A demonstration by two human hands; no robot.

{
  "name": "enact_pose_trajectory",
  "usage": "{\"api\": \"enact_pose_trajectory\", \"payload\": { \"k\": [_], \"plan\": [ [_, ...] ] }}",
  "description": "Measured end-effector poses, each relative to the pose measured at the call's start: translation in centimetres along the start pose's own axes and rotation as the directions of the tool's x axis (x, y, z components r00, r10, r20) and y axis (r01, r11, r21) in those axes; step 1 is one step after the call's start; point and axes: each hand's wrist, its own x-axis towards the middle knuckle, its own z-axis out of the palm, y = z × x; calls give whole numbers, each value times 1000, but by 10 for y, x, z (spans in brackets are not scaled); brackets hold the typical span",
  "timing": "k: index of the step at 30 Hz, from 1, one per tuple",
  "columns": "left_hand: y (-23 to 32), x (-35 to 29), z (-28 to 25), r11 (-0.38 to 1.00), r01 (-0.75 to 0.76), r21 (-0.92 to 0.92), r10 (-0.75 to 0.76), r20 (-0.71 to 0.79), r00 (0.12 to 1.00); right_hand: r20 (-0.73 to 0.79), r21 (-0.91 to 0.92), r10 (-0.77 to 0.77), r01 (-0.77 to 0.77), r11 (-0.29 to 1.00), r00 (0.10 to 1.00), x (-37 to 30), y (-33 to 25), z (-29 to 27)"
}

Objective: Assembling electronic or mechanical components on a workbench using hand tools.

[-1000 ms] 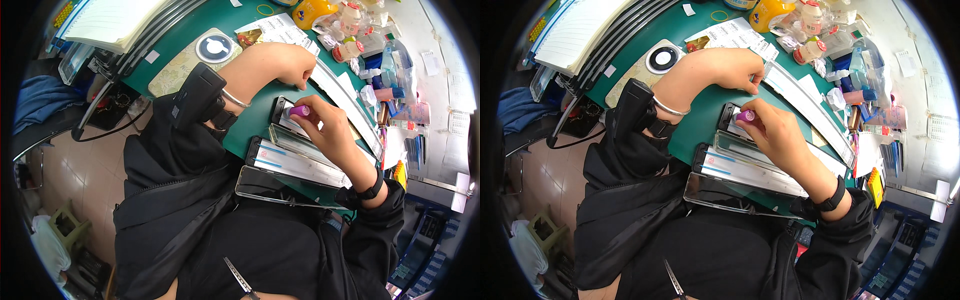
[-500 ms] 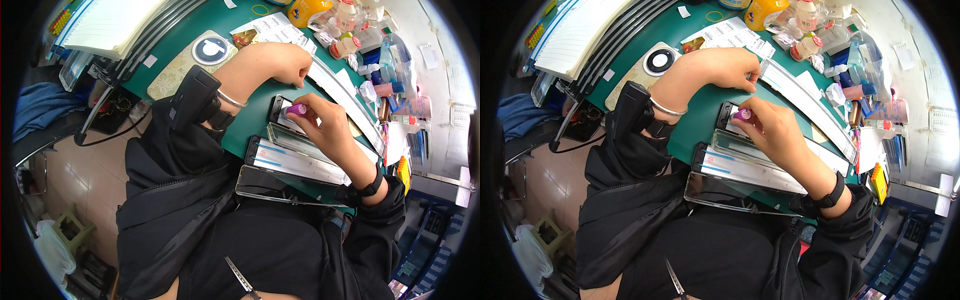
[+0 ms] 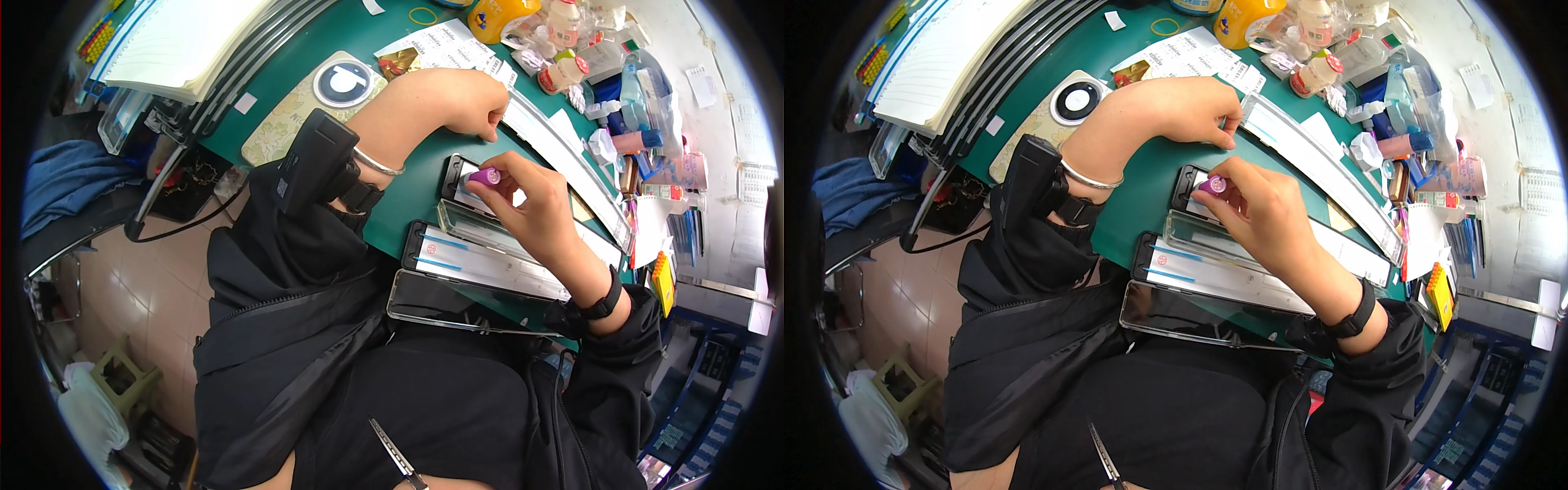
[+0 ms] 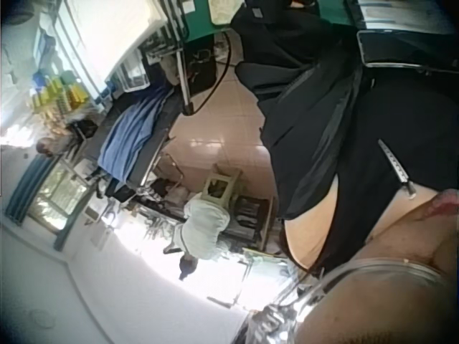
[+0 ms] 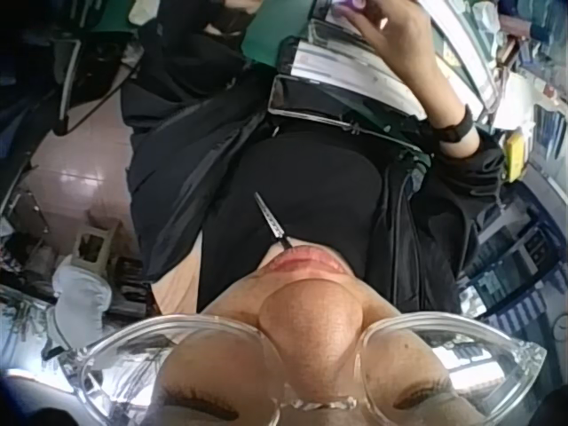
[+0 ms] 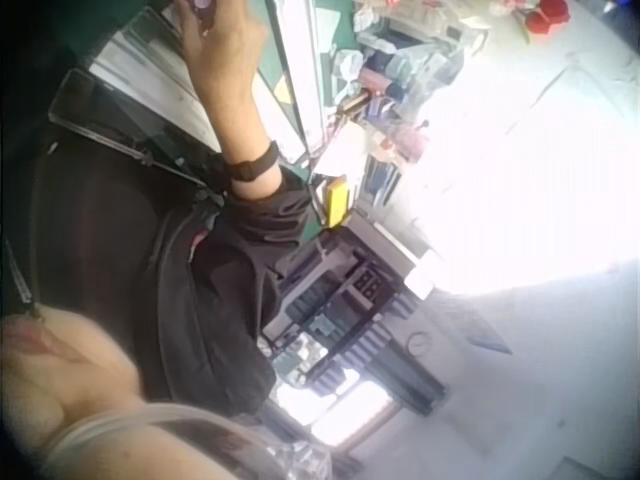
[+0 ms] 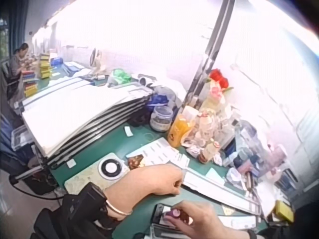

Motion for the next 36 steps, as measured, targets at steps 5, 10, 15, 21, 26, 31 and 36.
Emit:
{"api": "enact_pose_trajectory", "payload": {
  "k": [5, 10, 15, 21, 26, 31, 36],
  "plan": [
    [-2, -2, -1, 1000, -13, 16, 13, -3, 1000, -15, -2, -18, 18, 1000, 1000, -1, 1, 2],
    [-2, -4, -1, 1000, -16, 20, 17, -19, 1000, 17, 83, 55, -57, 995, 998, 0, 2, 2],
    [-3, 1, -1, 998, -59, 23, 60, -48, 997, 75, 142, 132, -142, 980, 988, -1, 6, -3],
    [-16, 1, 3, 996, -86, -19, 84, -116, 990, -321, 227, 96, -22, 974, 942, -5, -19, -44],
    [-5, 1, -4, 994, -85, -72, 73, -156, 985, -326, 469, 84, 84, 879, 942, -82, -26, -63],
    [4, 2, -9, 977, -155, -148, 91, -367, 926, 29, 463, 265, -248, 851, 964, -138, -17, -52],
    [0, 3, -12, 978, -161, -135, 60, -554, 830, -259, 350, 219, -120, 929, 941, -121, -1, -53]
  ]
}}
